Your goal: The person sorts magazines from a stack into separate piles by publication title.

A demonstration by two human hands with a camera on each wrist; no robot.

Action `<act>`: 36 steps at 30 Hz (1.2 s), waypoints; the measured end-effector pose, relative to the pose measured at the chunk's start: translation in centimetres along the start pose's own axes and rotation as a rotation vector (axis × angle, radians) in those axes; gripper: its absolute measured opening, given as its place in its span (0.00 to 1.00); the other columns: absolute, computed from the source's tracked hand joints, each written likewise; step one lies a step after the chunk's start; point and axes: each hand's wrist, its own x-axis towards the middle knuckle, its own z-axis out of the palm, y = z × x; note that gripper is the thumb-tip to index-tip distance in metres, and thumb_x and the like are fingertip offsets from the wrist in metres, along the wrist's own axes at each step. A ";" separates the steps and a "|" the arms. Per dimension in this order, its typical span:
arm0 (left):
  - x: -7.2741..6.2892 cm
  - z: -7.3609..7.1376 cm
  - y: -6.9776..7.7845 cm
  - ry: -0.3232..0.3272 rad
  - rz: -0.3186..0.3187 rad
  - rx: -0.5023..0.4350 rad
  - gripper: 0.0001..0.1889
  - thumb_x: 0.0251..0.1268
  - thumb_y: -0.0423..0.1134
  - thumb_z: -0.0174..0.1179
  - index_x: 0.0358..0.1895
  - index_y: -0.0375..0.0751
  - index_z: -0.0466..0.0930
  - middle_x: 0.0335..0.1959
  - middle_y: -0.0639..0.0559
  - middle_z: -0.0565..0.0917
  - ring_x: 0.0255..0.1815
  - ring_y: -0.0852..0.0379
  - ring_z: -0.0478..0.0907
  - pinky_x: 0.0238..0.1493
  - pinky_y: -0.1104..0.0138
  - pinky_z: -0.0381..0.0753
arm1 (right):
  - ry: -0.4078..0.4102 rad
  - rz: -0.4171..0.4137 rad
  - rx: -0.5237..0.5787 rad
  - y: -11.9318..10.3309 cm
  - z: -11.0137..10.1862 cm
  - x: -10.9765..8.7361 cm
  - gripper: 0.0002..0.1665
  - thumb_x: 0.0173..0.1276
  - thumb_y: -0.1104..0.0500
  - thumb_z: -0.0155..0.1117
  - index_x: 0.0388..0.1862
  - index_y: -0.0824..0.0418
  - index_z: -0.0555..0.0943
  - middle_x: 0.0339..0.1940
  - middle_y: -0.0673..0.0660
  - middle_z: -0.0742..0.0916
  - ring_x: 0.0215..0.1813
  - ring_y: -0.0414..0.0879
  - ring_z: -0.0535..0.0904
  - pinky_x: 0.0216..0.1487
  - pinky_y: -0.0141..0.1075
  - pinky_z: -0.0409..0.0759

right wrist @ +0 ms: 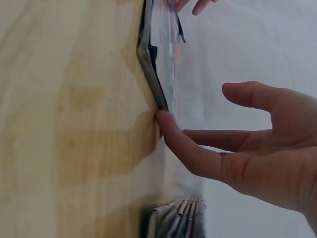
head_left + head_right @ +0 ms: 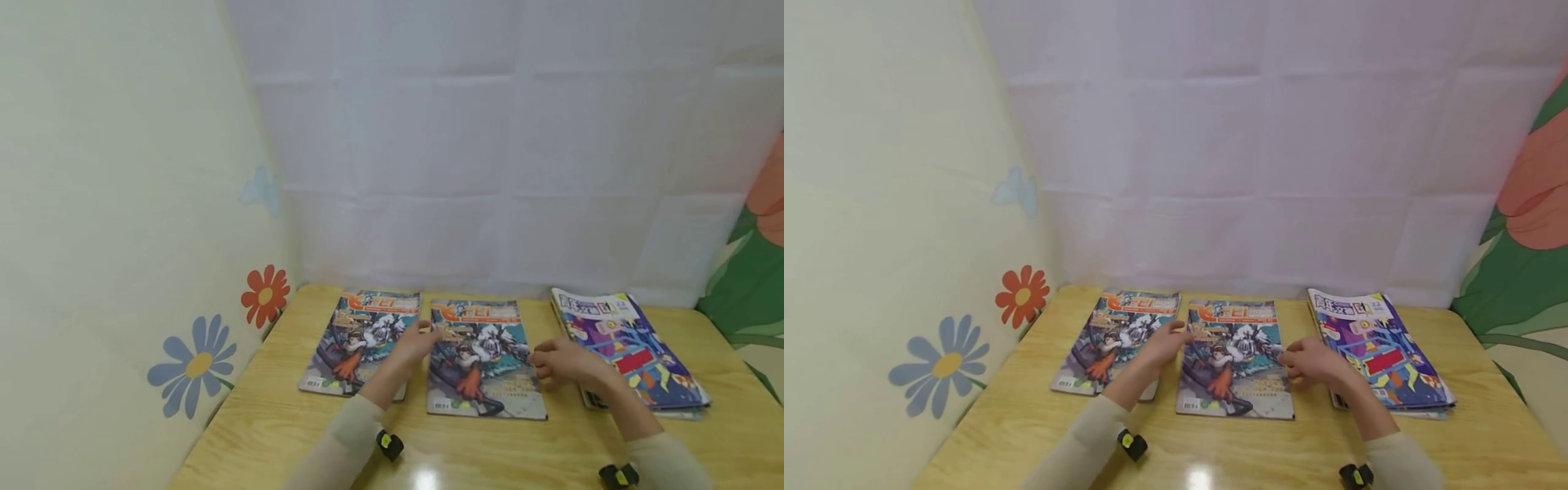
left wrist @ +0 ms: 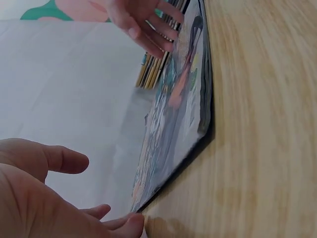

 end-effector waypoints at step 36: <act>0.0 -1.3 2.2 -0.229 0.156 -0.188 0.40 0.58 0.17 0.58 0.76 0.34 0.61 0.61 0.35 0.78 0.42 0.47 0.84 0.37 0.57 0.86 | 0.218 -0.087 0.058 1.0 1.2 0.5 0.32 0.78 0.57 0.56 0.70 0.79 0.66 0.51 0.70 0.82 0.47 0.57 0.80 0.46 0.47 0.82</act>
